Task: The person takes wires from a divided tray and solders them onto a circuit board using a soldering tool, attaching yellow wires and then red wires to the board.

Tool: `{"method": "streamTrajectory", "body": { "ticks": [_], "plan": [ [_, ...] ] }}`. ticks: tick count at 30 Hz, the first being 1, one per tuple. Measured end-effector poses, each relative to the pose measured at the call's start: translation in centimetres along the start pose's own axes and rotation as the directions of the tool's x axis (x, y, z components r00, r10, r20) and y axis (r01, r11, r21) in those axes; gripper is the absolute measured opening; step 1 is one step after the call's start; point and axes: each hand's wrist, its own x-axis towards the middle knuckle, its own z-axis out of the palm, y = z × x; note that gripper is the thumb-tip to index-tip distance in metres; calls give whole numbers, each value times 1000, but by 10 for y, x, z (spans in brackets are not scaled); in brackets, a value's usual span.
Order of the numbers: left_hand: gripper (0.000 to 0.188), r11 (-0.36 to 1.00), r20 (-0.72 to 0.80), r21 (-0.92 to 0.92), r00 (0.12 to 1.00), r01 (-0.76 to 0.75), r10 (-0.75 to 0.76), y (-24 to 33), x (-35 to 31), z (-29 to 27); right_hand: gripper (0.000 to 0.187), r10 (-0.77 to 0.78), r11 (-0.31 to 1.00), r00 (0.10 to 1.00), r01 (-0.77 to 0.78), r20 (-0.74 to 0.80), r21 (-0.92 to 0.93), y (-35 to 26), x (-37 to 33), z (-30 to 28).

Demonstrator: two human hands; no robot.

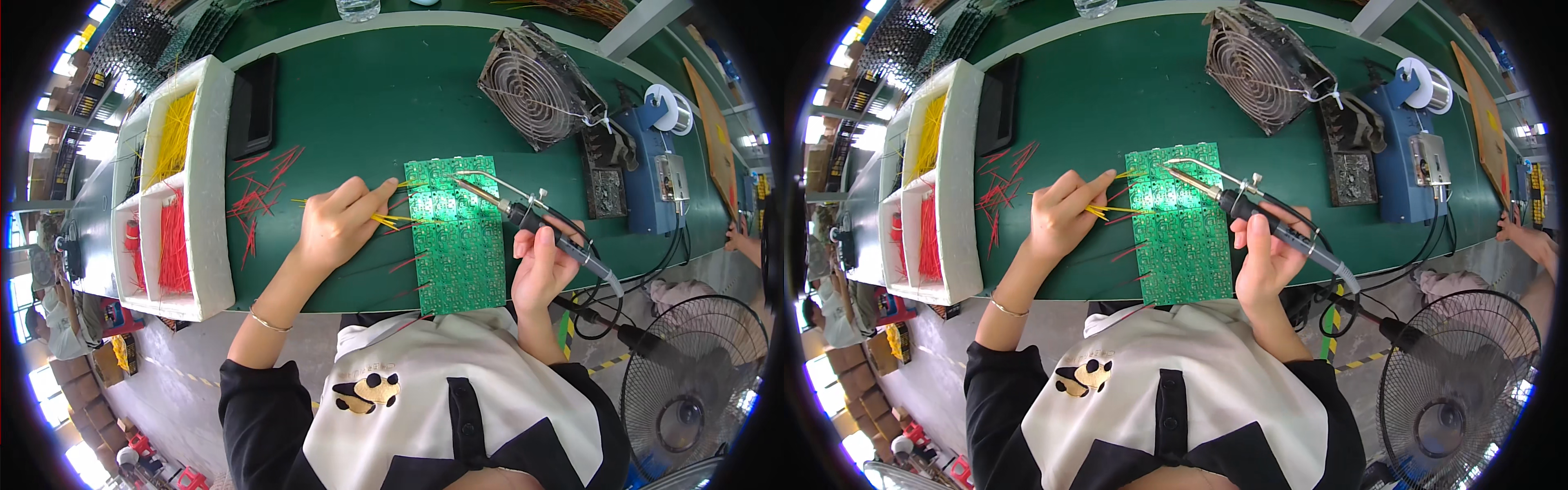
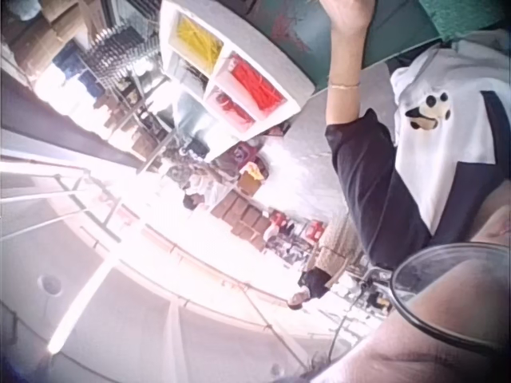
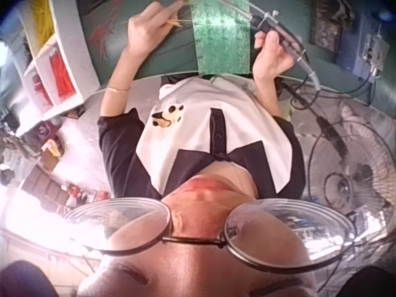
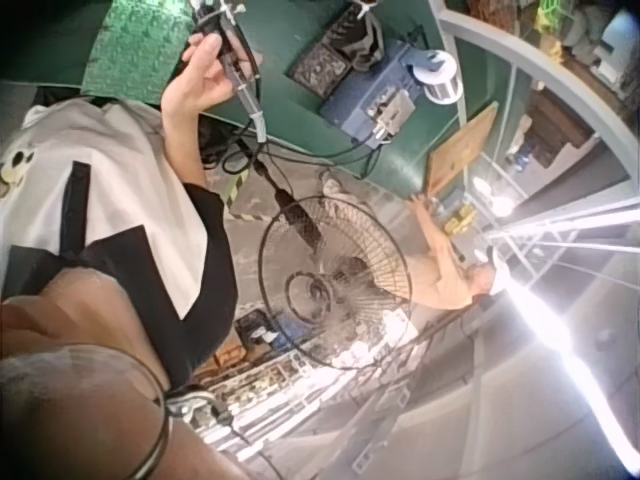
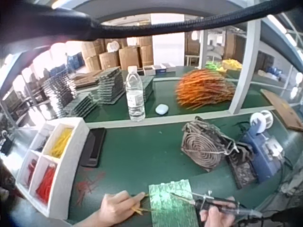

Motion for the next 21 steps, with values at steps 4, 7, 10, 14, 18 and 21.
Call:
{"method": "streamTrajectory", "body": {
  "ticks": [4, 7, 10, 14, 18, 21],
  "plan": [
    [35, 1000, -6, 14, 1000, -8, 9, -1, -1, 3, 19, 86, 995, 993, -89, 85, 40, 2, -4, -4],
    [37, 1000, -40, 11, 999, 27, -27, -3, -2, 6, 20, 77, 997, 990, -78, 121, 3, 0, -3, 0],
    [38, 999, -10, 34, 1000, -5, 5, -3, -4, 4, 22, 97, 995, 991, -97, 96, -3, -1, -4, 3],
    [38, 999, -32, 34, 999, 16, -15, -4, -5, 5, 23, 31, 999, 986, -26, 165, -29, 2, -5, 0],
    [41, 999, 6, 51, 1000, -16, 16, -2, -5, 3, 23, 54, 998, 988, -48, 144, -45, 1, -5, 3],
    [42, 998, -10, 53, 1000, -20, 20, -2, -5, 2, 22, 76, 996, 988, -69, 136, -58, 1, -6, 3]
  ]
}}
